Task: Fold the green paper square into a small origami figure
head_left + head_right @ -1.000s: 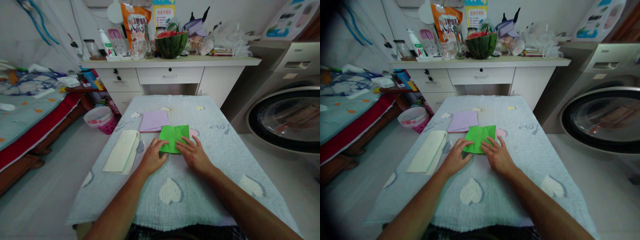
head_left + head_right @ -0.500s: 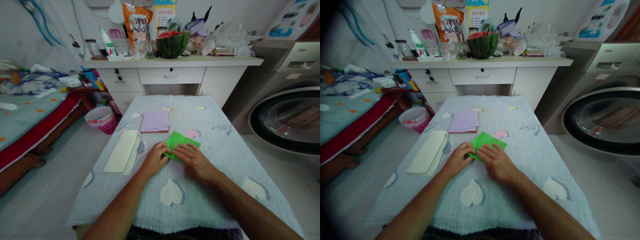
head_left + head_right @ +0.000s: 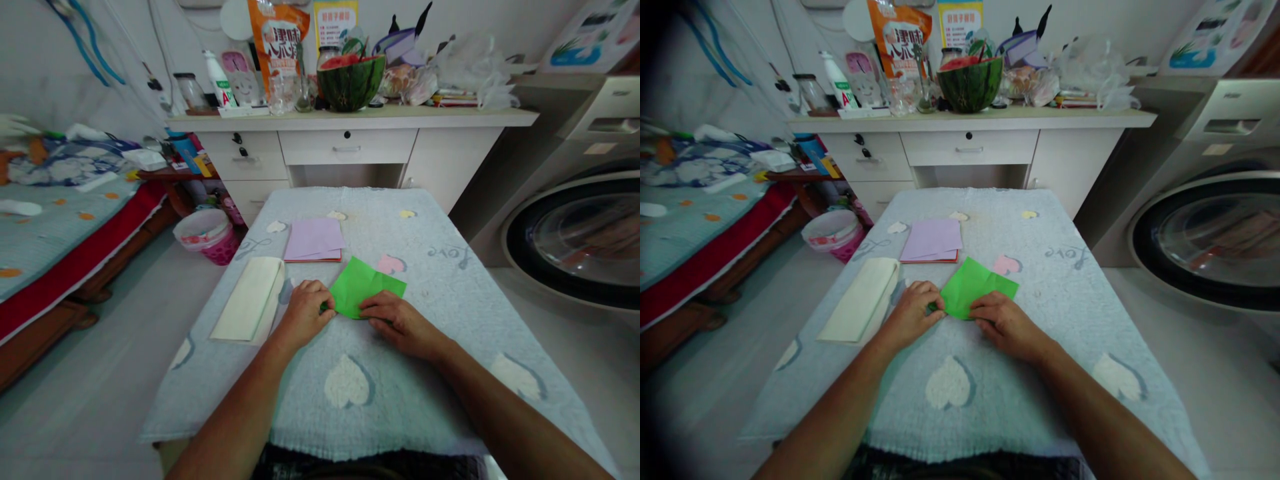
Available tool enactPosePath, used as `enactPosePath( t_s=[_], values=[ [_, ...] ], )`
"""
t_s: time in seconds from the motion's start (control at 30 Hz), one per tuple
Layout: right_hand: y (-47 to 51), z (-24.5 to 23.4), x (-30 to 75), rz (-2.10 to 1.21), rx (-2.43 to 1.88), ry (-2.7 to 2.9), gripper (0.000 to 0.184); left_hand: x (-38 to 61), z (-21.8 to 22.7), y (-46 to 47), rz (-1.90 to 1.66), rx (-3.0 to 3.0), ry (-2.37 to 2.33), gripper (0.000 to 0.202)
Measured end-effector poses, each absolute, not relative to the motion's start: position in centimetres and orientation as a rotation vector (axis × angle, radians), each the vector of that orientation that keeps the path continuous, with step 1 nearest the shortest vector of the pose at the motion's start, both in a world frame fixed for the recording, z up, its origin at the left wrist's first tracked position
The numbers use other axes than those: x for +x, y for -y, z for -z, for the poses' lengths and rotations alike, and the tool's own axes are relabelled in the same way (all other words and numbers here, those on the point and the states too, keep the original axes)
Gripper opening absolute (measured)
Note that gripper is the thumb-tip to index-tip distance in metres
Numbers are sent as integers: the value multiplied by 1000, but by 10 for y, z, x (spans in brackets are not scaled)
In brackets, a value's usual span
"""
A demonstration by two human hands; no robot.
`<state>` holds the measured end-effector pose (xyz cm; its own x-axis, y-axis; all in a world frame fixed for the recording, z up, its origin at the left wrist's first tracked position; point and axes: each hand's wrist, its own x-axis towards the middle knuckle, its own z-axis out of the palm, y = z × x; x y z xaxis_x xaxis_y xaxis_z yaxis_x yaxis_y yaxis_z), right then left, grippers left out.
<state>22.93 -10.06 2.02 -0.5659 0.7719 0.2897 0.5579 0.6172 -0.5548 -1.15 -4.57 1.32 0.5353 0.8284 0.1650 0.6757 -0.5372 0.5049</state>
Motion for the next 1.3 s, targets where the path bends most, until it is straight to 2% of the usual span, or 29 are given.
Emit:
enactPosePath(
  t_s=[0.33, 0.57, 0.8, 1.3],
  values=[
    [100, -22, 228, -688, -1149, 2259, 9, -14, -21, 61, -430, 2447, -1152, 5],
    [97, -18, 228, -717, -1224, 2202, 18, -23, -13, 64, -527, 2349, -1211, 6],
    [96, -12, 221, -556, -1510, 2080, 8, -25, -10, 64, -567, 2291, -1208, 6],
    [96, 0, 215, -404, -1719, 1959, 12, -25, -6, 65, -571, 2353, -1216, 8]
  ],
)
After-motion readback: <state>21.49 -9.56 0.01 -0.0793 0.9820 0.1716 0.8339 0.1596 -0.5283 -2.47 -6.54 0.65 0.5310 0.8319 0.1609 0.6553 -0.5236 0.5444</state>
